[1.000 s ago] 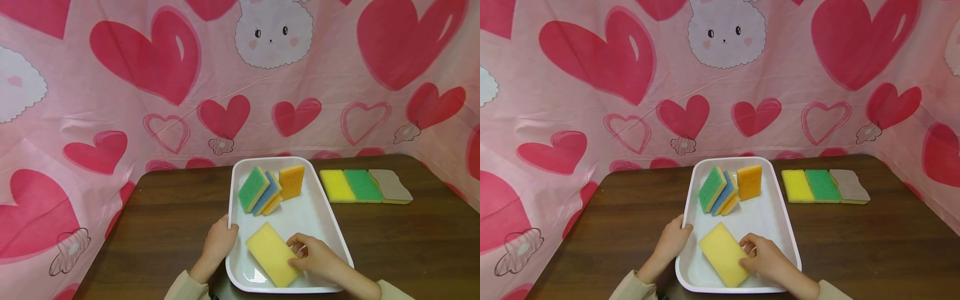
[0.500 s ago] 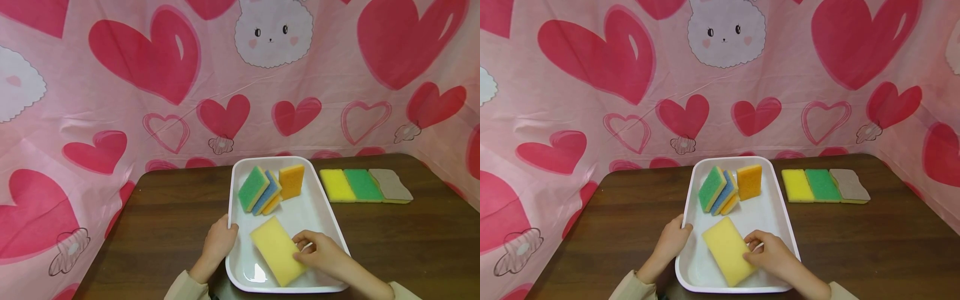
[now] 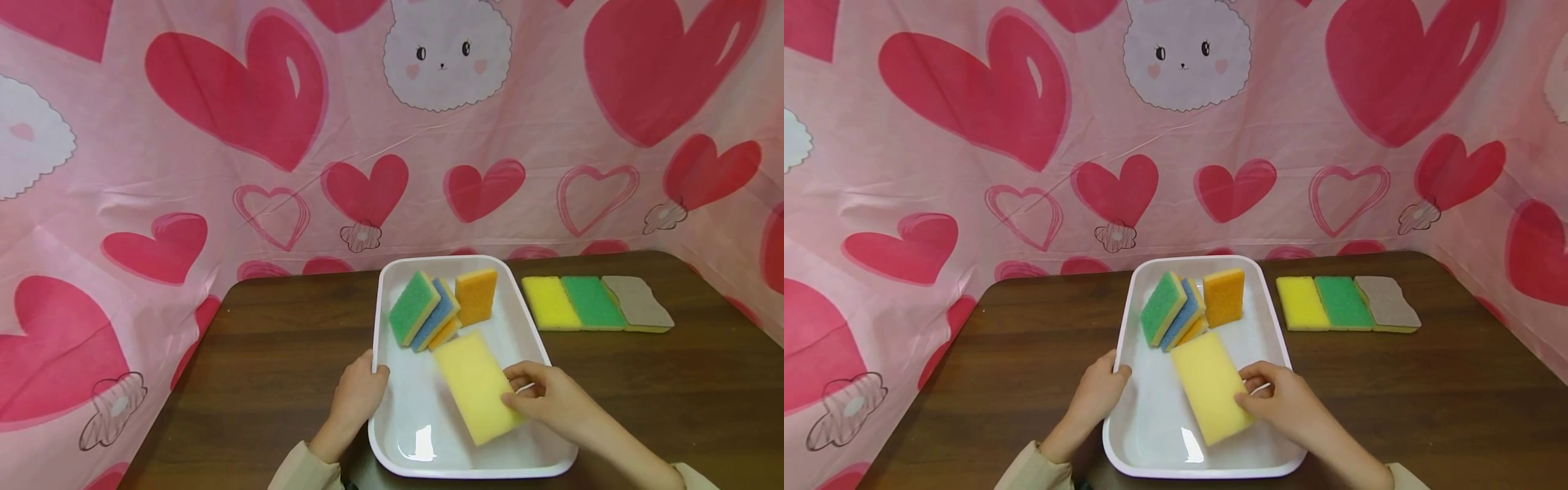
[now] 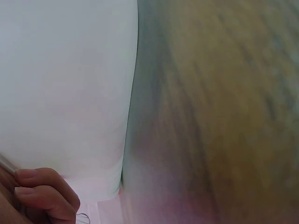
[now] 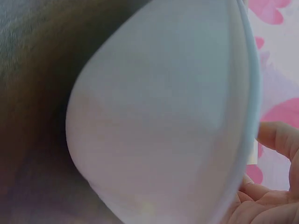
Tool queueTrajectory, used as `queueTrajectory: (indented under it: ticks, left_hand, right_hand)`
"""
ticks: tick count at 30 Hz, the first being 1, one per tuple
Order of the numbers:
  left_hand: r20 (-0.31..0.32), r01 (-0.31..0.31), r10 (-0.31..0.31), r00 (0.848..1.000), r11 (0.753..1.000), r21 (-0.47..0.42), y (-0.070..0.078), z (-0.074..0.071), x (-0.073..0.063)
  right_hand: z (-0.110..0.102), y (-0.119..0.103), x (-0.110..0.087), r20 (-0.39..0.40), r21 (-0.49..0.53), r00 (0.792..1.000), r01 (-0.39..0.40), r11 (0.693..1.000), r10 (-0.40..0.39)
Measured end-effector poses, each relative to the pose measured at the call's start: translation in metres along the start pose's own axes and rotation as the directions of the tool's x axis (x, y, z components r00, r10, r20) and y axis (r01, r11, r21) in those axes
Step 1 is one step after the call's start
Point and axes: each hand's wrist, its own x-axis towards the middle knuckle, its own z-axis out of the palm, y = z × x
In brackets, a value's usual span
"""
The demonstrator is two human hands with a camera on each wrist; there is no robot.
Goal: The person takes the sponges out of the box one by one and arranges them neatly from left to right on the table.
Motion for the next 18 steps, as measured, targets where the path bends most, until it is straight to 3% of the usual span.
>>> queueTrajectory:
  ticks: [11,18]
  left_hand:
    - [-0.003,0.002,-0.002,1.000,1.000,0.001,0.000,0.000,0.000]
    - [-0.001,0.009,-0.009,1.000,1.000,0.000,0.001,0.000,0.000]
  right_hand:
    - [-0.029,0.003,-0.004,-0.045,-0.061,0.992,-0.124,0.990,0.122]
    - [-0.045,0.014,-0.007,-0.078,-0.081,0.985,-0.160,0.984,0.154]
